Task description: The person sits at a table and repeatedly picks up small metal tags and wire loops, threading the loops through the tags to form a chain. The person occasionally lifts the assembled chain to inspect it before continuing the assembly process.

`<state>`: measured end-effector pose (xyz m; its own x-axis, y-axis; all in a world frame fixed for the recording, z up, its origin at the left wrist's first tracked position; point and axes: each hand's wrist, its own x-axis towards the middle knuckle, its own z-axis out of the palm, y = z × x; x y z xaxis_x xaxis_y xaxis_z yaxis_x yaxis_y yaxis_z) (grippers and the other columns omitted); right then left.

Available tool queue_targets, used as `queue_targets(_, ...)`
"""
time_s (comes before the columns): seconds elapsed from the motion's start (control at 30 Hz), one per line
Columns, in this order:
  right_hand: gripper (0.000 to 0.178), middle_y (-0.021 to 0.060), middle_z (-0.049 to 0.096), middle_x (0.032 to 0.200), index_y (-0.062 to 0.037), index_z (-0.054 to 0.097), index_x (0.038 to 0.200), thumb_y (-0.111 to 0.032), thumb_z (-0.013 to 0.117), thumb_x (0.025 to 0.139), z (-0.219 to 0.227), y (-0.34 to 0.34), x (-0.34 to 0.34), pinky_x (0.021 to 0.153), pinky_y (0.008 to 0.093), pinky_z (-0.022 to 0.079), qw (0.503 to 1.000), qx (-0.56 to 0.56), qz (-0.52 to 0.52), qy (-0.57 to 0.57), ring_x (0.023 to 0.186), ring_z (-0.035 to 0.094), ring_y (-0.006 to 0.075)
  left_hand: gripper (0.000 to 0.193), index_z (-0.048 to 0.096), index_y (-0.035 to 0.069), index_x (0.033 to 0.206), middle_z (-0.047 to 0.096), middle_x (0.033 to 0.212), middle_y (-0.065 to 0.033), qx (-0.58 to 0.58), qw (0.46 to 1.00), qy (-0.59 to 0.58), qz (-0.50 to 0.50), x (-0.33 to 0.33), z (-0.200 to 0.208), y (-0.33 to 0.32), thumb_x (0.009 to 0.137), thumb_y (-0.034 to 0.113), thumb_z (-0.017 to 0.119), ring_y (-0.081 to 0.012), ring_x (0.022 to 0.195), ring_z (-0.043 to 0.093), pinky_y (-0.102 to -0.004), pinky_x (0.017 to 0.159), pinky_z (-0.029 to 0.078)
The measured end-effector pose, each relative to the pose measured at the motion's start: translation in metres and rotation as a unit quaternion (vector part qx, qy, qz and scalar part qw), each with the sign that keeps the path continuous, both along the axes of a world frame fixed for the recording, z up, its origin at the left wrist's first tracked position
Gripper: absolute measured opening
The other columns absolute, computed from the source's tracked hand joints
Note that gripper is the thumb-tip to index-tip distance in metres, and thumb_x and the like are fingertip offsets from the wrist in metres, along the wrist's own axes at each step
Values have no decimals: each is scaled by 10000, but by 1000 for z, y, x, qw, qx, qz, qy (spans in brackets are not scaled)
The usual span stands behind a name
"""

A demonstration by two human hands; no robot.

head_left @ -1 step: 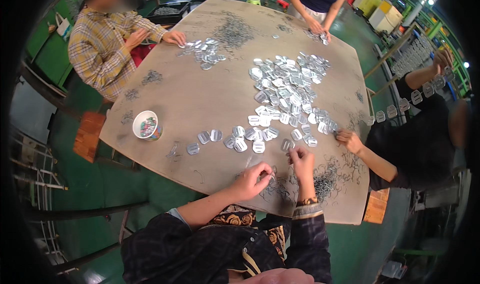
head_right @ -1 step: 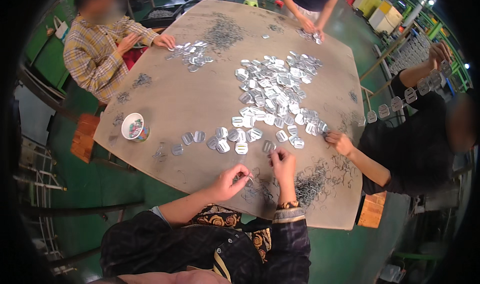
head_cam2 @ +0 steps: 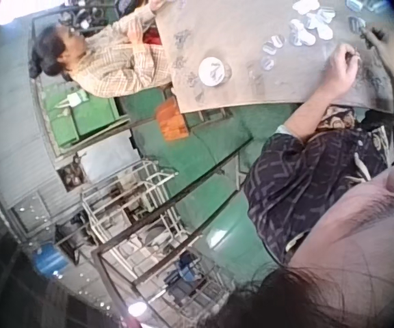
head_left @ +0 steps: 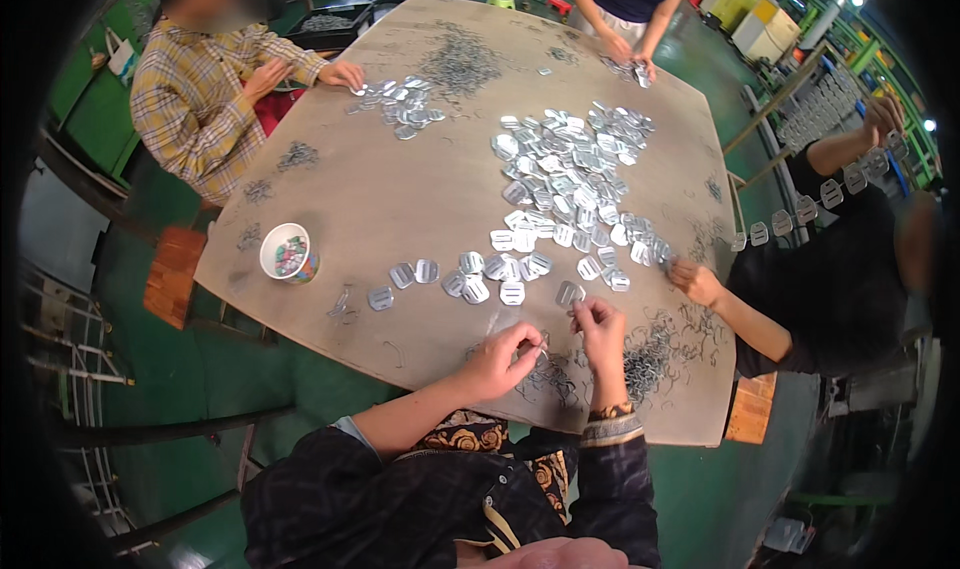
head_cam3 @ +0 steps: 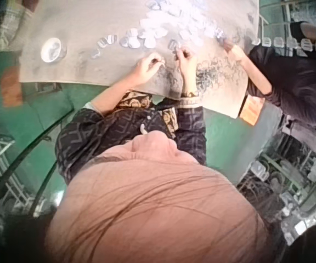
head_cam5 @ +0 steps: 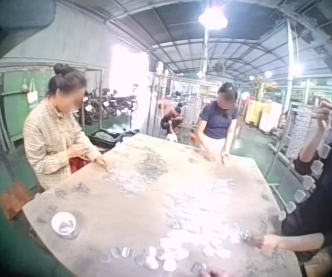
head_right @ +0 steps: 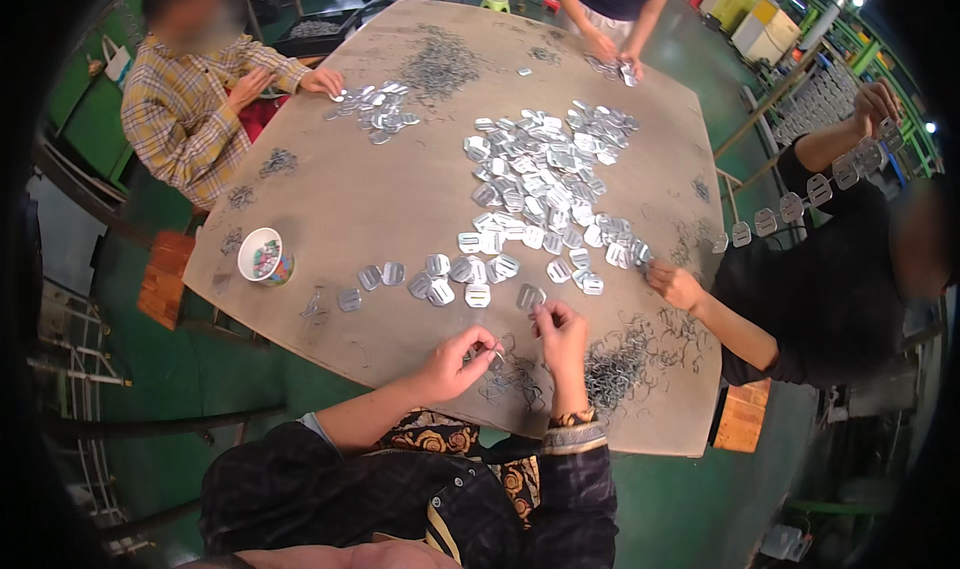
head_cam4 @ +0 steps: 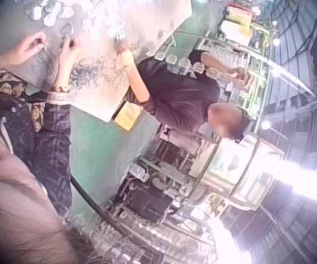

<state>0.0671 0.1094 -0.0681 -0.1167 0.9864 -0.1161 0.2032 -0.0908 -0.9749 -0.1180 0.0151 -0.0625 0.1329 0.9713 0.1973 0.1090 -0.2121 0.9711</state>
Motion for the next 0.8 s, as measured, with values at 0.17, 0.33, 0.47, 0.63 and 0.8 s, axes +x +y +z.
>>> queue_targets(0.17,103,11,651,724,35,660,885,-63,691,876,30,-53,2,532,197,447,995,41,-42,77,574,565,52,120,515,25,961,601,838,-124,73,997,17,22,20,20,16,877,40,598,-288,736,599,-361,651,464)
queue_targets(0.33,91,3,642,713,37,668,885,-47,695,866,31,-66,11,536,193,447,993,68,-78,53,589,578,50,127,526,18,977,609,861,-131,106,990,89,-23,27,19,24,879,44,603,-289,772,612,-368,686,468)
queue_targets(0.47,75,13,645,723,38,671,899,-26,688,863,27,-78,9,549,198,459,988,93,-104,60,600,585,58,179,550,23,1040,631,946,-136,38,993,91,-64,26,10,18,876,52,616,-287,873,628,-349,758,479)
queue_targets(0.63,90,36,662,758,43,672,955,12,662,871,44,-87,21,582,215,488,976,127,-147,95,642,606,81,450,519,28,1225,555,1223,-185,117,965,212,97,-10,4,19,847,207,685,-360,1136,530,-439,971,406)
queue_targets(0.8,83,41,642,754,44,660,959,3,656,887,50,-97,55,576,219,473,959,169,-208,92,631,585,84,747,402,39,1390,329,1460,-247,-37,834,485,260,-69,-52,44,837,470,657,-437,1380,243,-571,1113,186)
